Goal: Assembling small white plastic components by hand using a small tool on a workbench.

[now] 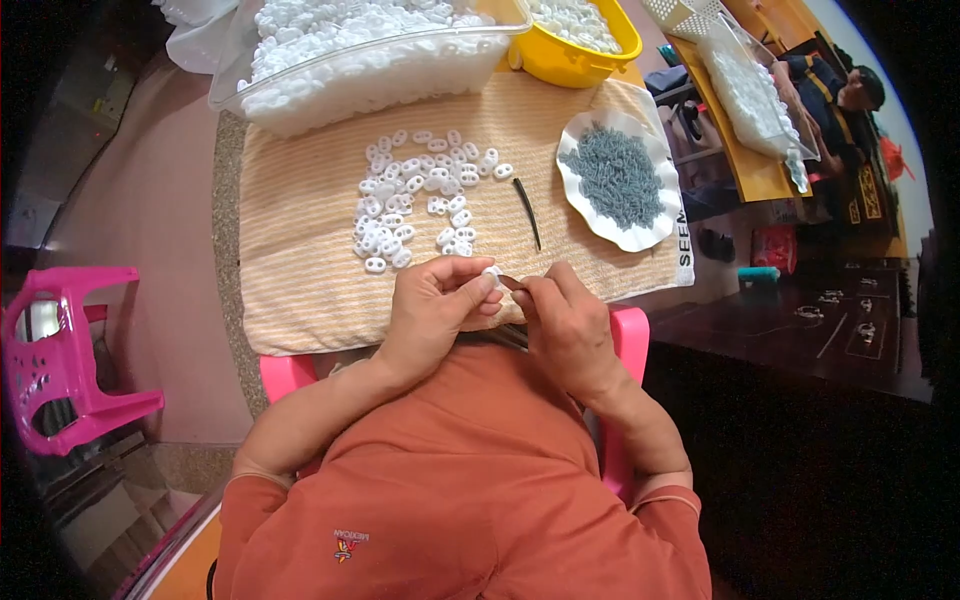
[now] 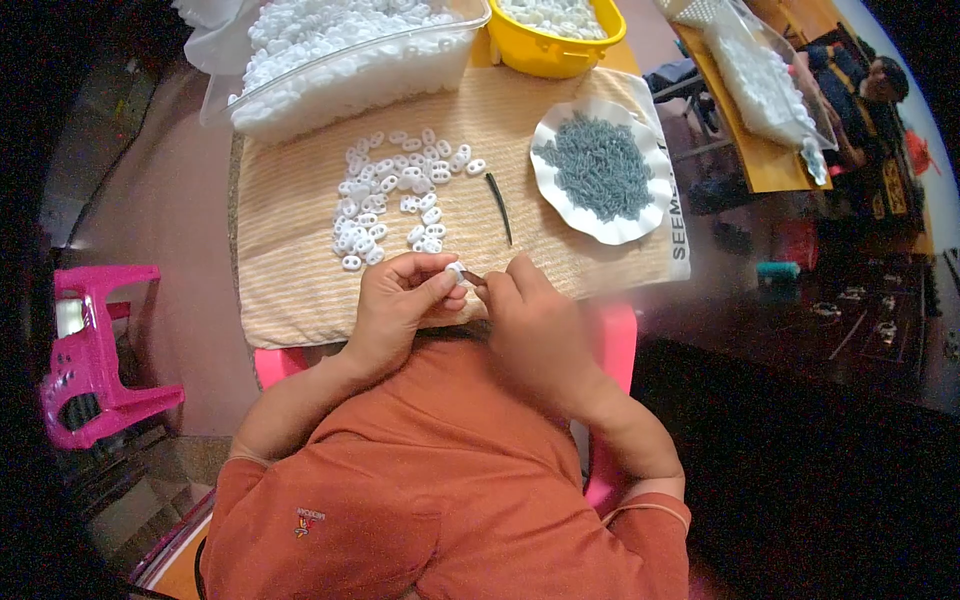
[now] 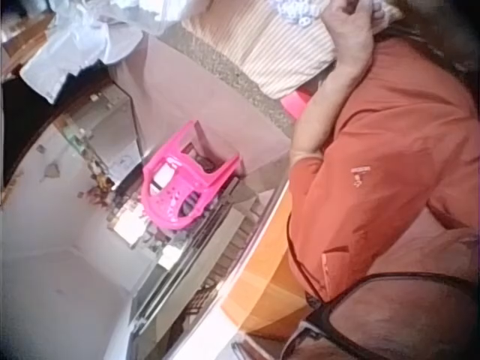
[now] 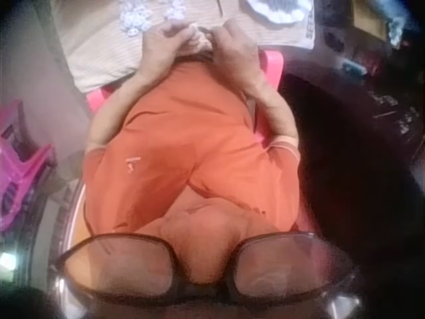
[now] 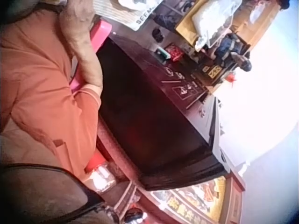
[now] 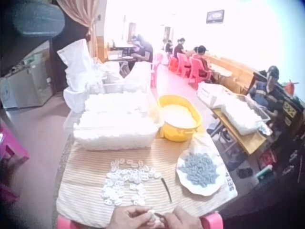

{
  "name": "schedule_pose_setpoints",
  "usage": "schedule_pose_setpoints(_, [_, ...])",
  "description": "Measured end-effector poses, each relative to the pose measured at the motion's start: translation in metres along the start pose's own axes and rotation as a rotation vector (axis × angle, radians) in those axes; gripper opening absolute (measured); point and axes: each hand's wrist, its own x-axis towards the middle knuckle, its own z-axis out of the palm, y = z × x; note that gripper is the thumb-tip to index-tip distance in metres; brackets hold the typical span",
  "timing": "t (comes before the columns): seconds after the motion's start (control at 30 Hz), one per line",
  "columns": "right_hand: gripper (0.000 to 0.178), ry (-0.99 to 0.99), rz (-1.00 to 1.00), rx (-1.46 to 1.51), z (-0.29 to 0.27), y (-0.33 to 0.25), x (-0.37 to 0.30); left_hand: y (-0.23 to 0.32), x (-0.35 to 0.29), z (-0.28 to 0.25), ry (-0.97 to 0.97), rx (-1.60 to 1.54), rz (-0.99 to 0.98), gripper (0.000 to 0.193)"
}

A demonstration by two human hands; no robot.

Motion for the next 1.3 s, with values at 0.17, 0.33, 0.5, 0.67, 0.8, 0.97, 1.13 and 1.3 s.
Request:
schedule_pose_setpoints(0.17, [0.011, 0.004, -0.09, -0.248, 0.006, -0.001, -0.004, 0.0, -0.001, 0.002, 0.028, 0.007, 0.016, 0.023])
schedule_pose_setpoints(0.33, [0.007, 0.028, -0.024, -0.072, 0.003, -0.002, 0.003, -0.003, 0.001, 0.001, 0.029, -0.053, 0.02, 0.022])
schedule_pose_setpoints(0.5, [0.01, 0.03, 0.08, 0.218, -0.002, 0.006, 0.007, -0.004, 0.004, 0.001, 0.025, -0.016, 0.079, 0.019])
schedule_pose_setpoints(0.67, [0.009, 0.052, 0.276, 0.508, -0.02, 0.023, 0.006, -0.002, 0.004, 0.001, 0.029, -0.068, 0.046, 0.017])
schedule_pose_setpoints(0.8, [0.012, 0.203, 0.346, 0.755, -0.05, 0.044, 0.017, -0.004, 0.004, -0.004, 0.006, -0.085, 0.077, 0.013])
schedule_pose_setpoints(0.97, [0.012, 0.565, 0.265, 0.841, -0.07, 0.077, 0.016, 0.001, 0.003, 0.0, 0.02, -0.081, 0.061, 0.017])
schedule_pose_setpoints(1.13, [0.012, 0.643, 0.098, 0.826, -0.062, 0.089, 0.009, 0.0, 0.004, -0.001, 0.012, -0.08, 0.055, 0.018])
schedule_pose_setpoints(1.3, [0.009, 0.624, -0.07, 0.675, -0.06, 0.093, -0.01, 0.0, 0.004, -0.001, -0.013, -0.081, 0.047, 0.015])
